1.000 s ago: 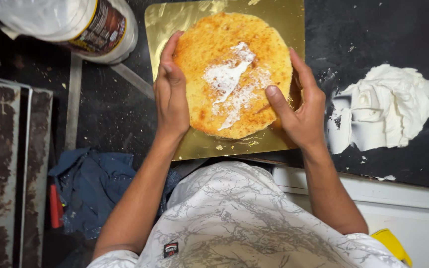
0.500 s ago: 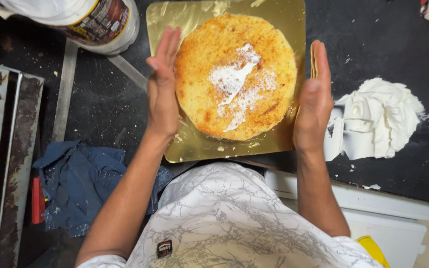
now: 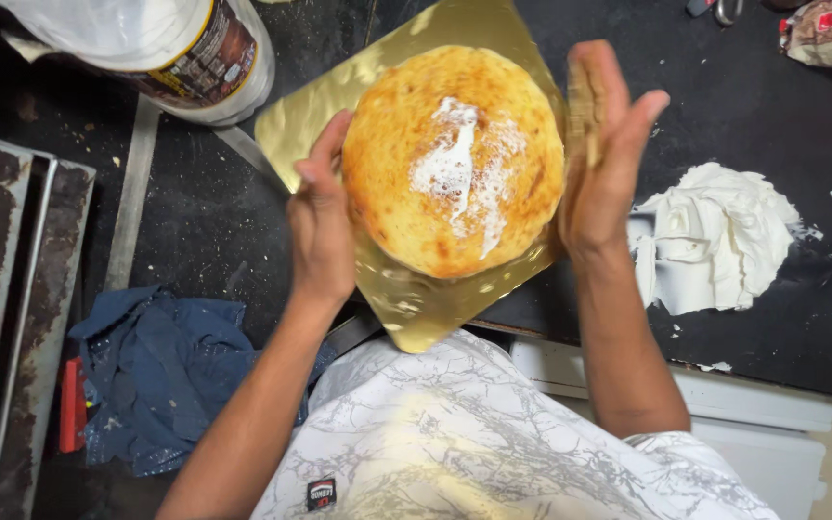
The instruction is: The person clears items from a workspace, cuts sections from a small cake and places them into a pan with other cake pieces, wipes the counter with a cloth, and prepares a larger cake on a gold base.
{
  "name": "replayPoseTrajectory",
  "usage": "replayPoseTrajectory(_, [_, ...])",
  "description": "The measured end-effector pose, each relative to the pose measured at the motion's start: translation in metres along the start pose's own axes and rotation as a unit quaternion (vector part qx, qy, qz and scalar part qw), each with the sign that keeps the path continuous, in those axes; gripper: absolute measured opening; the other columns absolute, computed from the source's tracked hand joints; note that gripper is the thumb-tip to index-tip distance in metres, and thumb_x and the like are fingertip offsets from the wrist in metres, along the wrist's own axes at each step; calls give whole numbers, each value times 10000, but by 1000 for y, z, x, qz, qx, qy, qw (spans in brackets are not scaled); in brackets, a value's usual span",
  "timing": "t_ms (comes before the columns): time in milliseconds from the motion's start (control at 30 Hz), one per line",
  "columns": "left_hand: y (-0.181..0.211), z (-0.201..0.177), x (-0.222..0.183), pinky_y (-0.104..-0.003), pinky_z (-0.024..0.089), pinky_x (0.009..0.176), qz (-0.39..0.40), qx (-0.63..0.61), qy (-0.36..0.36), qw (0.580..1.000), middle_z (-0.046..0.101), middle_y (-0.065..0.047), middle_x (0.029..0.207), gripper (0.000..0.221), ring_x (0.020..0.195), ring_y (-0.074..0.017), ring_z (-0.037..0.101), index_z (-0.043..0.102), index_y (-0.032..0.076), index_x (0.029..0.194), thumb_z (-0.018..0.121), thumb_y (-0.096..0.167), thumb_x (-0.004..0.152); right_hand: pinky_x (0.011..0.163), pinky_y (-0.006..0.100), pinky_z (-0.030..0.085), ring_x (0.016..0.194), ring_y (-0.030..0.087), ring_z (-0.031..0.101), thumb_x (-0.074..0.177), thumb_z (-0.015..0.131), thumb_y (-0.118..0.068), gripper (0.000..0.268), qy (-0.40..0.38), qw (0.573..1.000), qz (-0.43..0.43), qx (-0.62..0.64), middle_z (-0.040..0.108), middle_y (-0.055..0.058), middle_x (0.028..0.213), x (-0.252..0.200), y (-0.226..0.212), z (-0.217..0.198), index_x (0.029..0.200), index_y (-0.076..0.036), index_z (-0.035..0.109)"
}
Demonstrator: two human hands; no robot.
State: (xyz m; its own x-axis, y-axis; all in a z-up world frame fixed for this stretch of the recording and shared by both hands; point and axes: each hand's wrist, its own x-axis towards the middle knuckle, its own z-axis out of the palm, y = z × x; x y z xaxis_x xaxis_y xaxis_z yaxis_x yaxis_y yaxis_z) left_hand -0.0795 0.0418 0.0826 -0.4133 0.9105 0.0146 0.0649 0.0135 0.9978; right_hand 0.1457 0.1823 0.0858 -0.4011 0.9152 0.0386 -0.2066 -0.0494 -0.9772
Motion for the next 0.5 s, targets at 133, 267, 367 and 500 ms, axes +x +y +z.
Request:
replayPoseTrajectory(133, [-8, -8, 33, -419, 282, 1349, 73, 17, 12, 997, 404, -268, 1667, 921, 1591, -330, 392, 326, -30, 1606, 184, 724, 1097, 1372, 426, 191, 1623, 330, 278, 1030, 148, -764, 1041, 4, 999, -10, -49, 306, 279, 1709, -12, -1, -5, 1641, 77, 214])
replayPoseTrajectory(267, [-13, 6, 47, -428, 208, 1336, 72, 19, -55, 996, 367, -250, 1694, 997, 1598, -321, 328, 309, -8, 1639, 114, 767, 1043, 1294, 454, 323, 1528, 350, 421, 994, 173, -775, 1051, -10, 997, 34, -67, 425, 282, 1623, -14, 11, 20, 1623, 65, 232])
replayPoseTrajectory(367, [-11, 21, 34, -453, 220, 1332, 61, 72, -25, 995, 384, -229, 1669, 976, 1572, -321, 369, 307, 3, 1621, 136, 768, 1039, 1258, 476, 390, 1476, 361, 489, 988, 178, -784, 1053, -32, 998, 38, -32, 485, 295, 1578, -2, 13, 24, 1617, 58, 245])
replayPoseTrajectory(500, [-6, 11, 16, -488, 180, 1337, 44, 5, -22, 999, 336, -228, 1697, 961, 1616, -356, 261, 295, -3, 1614, 198, 769, 1051, 1317, 477, 326, 1552, 363, 406, 973, 181, -798, 1089, -74, 996, 34, 26, 369, 282, 1664, 27, 6, 8, 1645, 59, 215])
